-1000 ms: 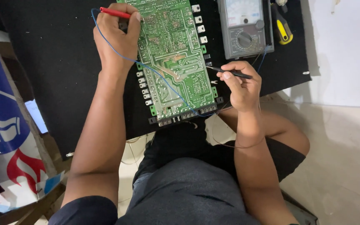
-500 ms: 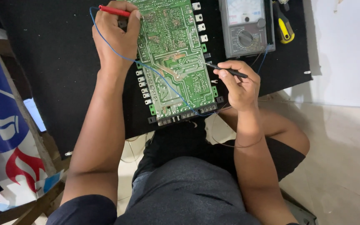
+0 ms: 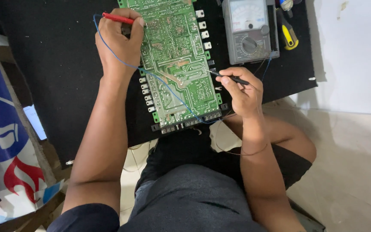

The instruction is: Testing and repairing a circuit board using a multimeter and a soldering iron

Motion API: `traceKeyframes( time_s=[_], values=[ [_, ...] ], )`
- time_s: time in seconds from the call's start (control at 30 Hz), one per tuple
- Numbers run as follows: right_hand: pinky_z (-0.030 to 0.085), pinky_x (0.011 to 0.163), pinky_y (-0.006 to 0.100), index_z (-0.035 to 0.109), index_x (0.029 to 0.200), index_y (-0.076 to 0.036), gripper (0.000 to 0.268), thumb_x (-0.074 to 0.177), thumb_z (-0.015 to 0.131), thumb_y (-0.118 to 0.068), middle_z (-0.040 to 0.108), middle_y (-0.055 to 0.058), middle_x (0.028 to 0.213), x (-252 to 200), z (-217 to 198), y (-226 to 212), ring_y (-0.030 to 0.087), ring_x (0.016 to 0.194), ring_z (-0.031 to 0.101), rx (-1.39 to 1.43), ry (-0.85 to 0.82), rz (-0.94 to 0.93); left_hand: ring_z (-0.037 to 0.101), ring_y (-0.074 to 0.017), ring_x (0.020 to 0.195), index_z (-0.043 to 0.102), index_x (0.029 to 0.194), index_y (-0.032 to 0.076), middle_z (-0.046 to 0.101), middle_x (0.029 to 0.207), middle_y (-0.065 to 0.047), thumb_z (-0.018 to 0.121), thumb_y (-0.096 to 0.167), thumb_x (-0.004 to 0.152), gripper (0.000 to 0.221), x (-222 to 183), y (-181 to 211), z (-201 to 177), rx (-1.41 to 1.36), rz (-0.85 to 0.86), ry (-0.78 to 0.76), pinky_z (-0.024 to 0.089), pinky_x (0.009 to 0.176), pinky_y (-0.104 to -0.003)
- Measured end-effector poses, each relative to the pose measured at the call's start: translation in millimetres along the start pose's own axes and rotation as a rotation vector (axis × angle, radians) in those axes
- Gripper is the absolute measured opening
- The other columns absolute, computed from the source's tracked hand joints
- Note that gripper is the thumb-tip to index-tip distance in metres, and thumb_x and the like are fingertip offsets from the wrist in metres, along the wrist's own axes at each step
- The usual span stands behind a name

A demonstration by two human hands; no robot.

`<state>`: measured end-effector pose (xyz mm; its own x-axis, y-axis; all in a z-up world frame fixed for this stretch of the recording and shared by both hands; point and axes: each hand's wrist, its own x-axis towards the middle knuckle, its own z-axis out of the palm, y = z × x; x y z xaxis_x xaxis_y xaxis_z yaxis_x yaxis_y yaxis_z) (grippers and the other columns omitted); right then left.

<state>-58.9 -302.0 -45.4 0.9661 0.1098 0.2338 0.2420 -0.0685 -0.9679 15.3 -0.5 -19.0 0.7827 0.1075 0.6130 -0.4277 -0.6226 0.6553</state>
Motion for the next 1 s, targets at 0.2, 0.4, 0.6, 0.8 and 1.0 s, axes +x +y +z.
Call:
traceKeyframes(
  time_s=[0.2, 0.4, 0.6, 0.8, 1.0],
  values=[
    [0.056, 0.087, 0.024, 0.063, 0.113, 0.006, 0.013, 0.1, 0.062, 0.005, 0.068, 0.013, 0.107, -0.2, -1.4, -0.5, 0.019, 0.096, 0.071, 0.018, -0.004, 0.032, 0.053, -0.0198, 0.066, 0.074, 0.098, 0.0, 0.069, 0.087, -0.009, 0.073, 0.0, 0.095, 0.002, 0.0, 0.3, -0.3, -0.003, -0.006, -0.037, 0.046, 0.061, -0.033],
    [0.056, 0.087, 0.023, 0.064, 0.114, 0.005, 0.015, 0.099, 0.063, 0.006, 0.069, 0.012, 0.104, 0.7, -1.3, -0.3, 0.017, 0.096, 0.07, 0.064, -0.01, 0.046, 0.053, -0.0148, 0.063, 0.075, 0.099, -0.003, 0.064, 0.081, -0.007, 0.075, -0.002, 0.097, 0.002, 0.8, 2.9, -0.4, -0.05, -0.084, -0.053, 0.046, 0.057, -0.029],
    [0.055, 0.088, 0.022, 0.064, 0.114, 0.005, 0.016, 0.099, 0.063, 0.007, 0.069, 0.012, 0.104, 0.9, -0.9, -3.8, 0.016, 0.096, 0.069, 0.064, -0.033, 0.021, 0.053, -0.0149, 0.066, 0.074, 0.098, -0.002, 0.066, 0.088, -0.009, 0.076, -0.002, 0.097, 0.001, 1.2, 4.2, -0.1, -0.015, -0.096, -0.07, 0.046, 0.058, -0.029],
    [0.054, 0.087, 0.023, 0.064, 0.115, 0.004, 0.016, 0.099, 0.063, 0.005, 0.069, 0.011, 0.103, -2.0, -1.5, -0.7, 0.017, 0.097, 0.07, 0.083, -0.027, 0.042, 0.053, -0.0141, 0.056, 0.076, 0.1, -0.002, 0.066, 0.075, -0.006, 0.075, -0.001, 0.096, 0.004, 1.4, 6.9, -1.9, -0.007, -0.121, -0.061, 0.044, 0.051, -0.029],
    [0.055, 0.087, 0.025, 0.065, 0.113, 0.004, 0.015, 0.099, 0.063, 0.004, 0.07, 0.012, 0.108, -2.3, 0.8, -2.4, 0.017, 0.096, 0.07, 0.022, -0.001, 0.079, 0.065, -0.0219, 0.067, 0.07, 0.097, 0.001, 0.071, 0.09, -0.009, 0.073, 0.002, 0.09, 0.007, 0.9, 0.3, 1.2, 0.003, -0.082, 0.004, 0.054, 0.065, -0.033]
  ],
)
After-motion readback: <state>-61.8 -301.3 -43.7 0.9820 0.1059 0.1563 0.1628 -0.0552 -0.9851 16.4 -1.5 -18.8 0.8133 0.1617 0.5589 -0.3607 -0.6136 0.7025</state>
